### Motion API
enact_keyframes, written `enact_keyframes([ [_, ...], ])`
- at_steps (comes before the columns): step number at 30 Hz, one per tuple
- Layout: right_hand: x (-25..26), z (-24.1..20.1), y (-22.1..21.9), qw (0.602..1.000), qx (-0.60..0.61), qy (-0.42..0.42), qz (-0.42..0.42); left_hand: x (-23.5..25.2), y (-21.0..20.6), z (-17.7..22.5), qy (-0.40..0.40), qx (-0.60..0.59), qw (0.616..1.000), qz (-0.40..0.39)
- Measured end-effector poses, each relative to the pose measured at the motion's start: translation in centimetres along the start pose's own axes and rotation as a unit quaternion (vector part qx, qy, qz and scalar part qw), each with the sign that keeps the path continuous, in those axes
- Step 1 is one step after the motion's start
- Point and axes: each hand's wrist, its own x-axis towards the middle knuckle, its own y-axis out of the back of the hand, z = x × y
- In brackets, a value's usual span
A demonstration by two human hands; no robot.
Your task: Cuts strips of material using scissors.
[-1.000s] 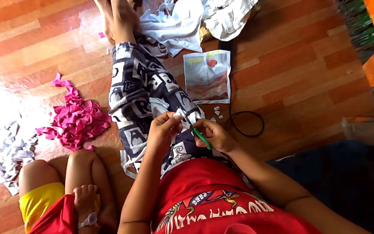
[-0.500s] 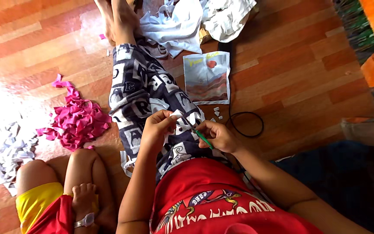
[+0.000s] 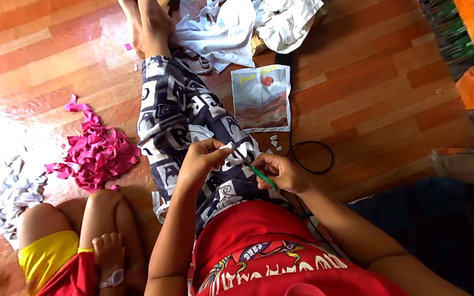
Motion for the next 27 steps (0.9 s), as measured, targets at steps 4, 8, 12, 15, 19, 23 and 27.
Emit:
enact_keyframes([
  [4, 0.03, 0.09, 0.10, 1.000, 0.012, 0.000, -0.009, 0.06, -0.21, -0.01, 0.008, 0.013, 1.000, -0.007],
  [8, 0.07, 0.12, 0.19, 1.000, 0.021, -0.005, -0.016, 0.06, -0.16, -0.08, 0.011, 0.010, 1.000, -0.010],
  [12, 0.05, 0.09, 0.14, 1.000, 0.013, 0.000, -0.012, 0.13, -0.13, -0.08, 0.014, 0.009, 1.000, -0.008],
  [15, -0.01, 0.05, 0.07, 1.000, -0.002, 0.006, -0.003, 0.18, -0.11, -0.08, 0.016, 0.007, 1.000, -0.009],
  [19, -0.14, -0.07, 0.10, 1.000, -0.021, 0.003, 0.008, 0.20, -0.09, 0.04, 0.017, 0.015, 1.000, -0.007],
  [23, -0.34, -0.28, 0.22, 1.000, -0.026, -0.008, 0.012, 0.24, 0.03, 0.09, 0.016, 0.018, 1.000, -0.012],
  [27, -0.46, -0.19, 0.39, 1.000, 0.003, -0.011, 0.001, 0.31, 0.09, 0.10, 0.013, 0.020, 0.999, -0.031],
])
